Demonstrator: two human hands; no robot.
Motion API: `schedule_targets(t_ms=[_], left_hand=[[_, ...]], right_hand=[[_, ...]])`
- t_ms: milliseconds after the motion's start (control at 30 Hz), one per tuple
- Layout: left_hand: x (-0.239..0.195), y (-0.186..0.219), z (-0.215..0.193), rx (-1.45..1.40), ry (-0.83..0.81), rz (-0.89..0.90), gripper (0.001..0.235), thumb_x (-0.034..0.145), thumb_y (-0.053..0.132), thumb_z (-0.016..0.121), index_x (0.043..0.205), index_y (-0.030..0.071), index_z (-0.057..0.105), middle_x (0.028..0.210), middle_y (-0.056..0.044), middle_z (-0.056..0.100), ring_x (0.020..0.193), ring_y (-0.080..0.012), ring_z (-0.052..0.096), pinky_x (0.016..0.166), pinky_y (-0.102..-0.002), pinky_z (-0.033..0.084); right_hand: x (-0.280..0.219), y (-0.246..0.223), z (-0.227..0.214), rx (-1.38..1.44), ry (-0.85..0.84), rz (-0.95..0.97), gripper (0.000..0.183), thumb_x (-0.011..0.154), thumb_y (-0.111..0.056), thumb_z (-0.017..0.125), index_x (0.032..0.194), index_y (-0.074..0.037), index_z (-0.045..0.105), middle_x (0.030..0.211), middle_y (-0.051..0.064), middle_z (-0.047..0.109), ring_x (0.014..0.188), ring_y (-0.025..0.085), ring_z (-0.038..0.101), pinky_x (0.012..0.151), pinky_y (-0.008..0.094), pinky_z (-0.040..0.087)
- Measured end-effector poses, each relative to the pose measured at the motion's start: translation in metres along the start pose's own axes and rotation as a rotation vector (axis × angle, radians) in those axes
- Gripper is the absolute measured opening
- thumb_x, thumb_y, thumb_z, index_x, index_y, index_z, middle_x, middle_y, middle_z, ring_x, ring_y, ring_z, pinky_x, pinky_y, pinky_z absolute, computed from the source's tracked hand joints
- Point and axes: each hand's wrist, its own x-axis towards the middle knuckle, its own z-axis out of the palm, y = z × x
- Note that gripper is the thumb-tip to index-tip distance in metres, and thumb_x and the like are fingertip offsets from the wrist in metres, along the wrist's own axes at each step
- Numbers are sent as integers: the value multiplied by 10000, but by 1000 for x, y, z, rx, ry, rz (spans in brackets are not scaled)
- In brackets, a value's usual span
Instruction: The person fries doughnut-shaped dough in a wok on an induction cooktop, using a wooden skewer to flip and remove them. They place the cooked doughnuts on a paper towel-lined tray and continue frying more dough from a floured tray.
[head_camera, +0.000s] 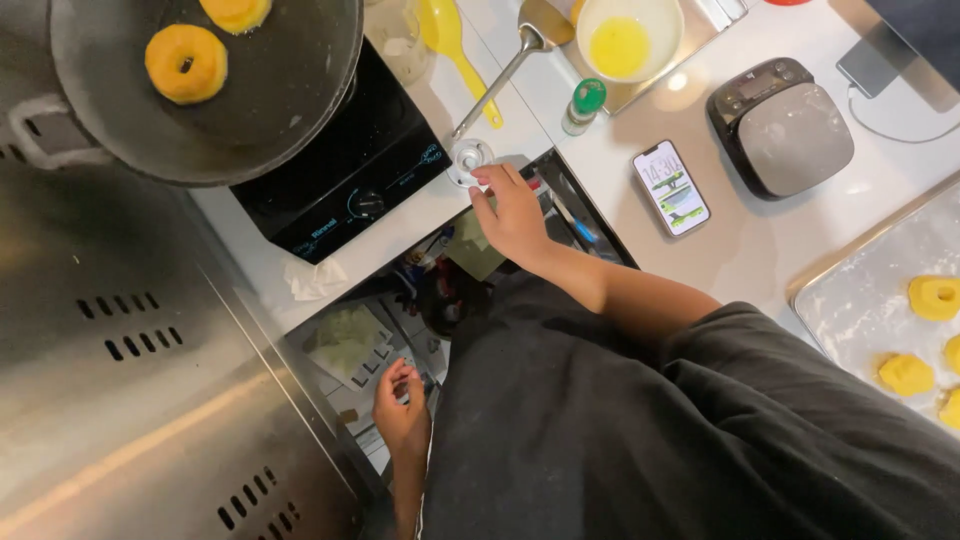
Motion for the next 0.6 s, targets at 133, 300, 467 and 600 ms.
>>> schedule_targets(t_ms=[133, 300, 467, 600], left_hand=[[18, 30, 4, -59, 8, 56, 405, 971, 262, 607, 1319, 66, 673, 1108, -57, 714, 981, -177, 654, 892, -346, 539], [41, 50, 6, 18, 37, 71, 387, 961, 271, 609, 1298, 98, 683, 1127, -38, 736, 1008, -189, 652, 876, -364, 543], [56, 51, 3, 35, 62, 77, 372, 961, 258, 604, 1288, 96, 679, 1115, -42, 739, 1048, -191, 677, 907, -370, 538], [56, 71, -3, 36, 59, 26, 405, 961, 273, 602, 1322, 100, 666, 1143, -73, 733, 1081, -203, 681, 919, -370, 543]], right_hand=[[20, -3, -17, -9, -12, -18, 237, 1026, -165, 571, 1209, -38, 652, 1114, 119, 623, 970, 268, 683, 755, 378, 539], [58, -21, -66, 26, -56, -52, 246, 974, -106, 639, 1214, -48, 632, 1147, 159, 557, 942, 267, 651, 541, 313, 601], [115, -5, -116, -52, 168, -325, 229, 938, 71, 726, 1147, 7, 659, 1057, 152, 603, 795, 222, 612, 708, 335, 509], [164, 7, -143, -182, 124, -378, 89, 961, -19, 732, 1038, 6, 693, 938, 123, 646, 736, 205, 615, 677, 316, 553]])
